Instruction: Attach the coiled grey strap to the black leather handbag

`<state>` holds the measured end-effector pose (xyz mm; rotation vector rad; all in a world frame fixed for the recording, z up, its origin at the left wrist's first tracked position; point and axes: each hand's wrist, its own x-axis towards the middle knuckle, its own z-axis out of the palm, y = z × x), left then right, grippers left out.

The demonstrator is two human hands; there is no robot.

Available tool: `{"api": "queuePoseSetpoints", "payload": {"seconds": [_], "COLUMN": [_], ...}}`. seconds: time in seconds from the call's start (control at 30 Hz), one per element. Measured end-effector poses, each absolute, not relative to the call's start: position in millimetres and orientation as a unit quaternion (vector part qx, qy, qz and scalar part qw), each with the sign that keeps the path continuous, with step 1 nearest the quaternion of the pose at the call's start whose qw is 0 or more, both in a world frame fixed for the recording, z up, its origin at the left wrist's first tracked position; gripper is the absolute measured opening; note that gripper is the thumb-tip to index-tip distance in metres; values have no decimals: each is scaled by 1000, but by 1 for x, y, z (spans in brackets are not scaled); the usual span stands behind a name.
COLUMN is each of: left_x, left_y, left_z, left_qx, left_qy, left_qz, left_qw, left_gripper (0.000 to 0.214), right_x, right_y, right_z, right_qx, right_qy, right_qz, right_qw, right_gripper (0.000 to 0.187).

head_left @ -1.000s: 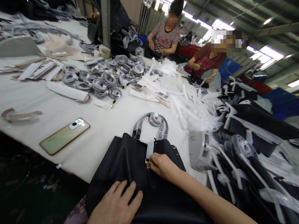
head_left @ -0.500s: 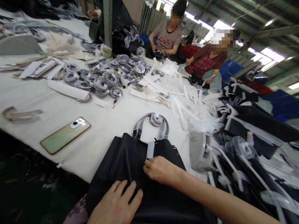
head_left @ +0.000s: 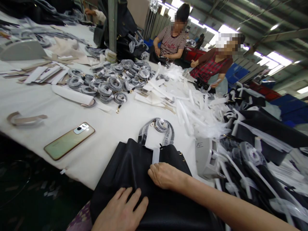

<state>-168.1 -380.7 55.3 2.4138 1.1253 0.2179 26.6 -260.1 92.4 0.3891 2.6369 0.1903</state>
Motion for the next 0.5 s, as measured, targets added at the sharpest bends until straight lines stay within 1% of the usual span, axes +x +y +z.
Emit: {"api": "queuePoseSetpoints", "payload": {"seconds": [0.17, 0.3, 0.37, 0.43, 0.5], "left_x": [-169, -170, -172, -175, -177], "left_y": [-381, -381, -379, -375, -368], "left_z": [54, 52, 55, 62, 73], "left_qx": [879, 880, 881, 880, 870], "left_qy": [409, 409, 402, 394, 395], "left_qz": [73, 74, 78, 87, 105], "left_qw": [234, 231, 235, 251, 274], "left_gripper": [44, 47, 52, 56, 50], "right_x": [44, 58, 64, 70, 78], "right_y": [-247, -239, -241, -248, -260], "right_z": [90, 101, 109, 117, 122], "right_qx": [184, 275, 345, 411, 466], "right_qy": [956, 942, 922, 896, 868], "right_qz": [48, -31, -92, -138, -171], "right_qw": [224, 190, 150, 94, 24], "right_gripper": [24, 20, 20, 22, 23]}}
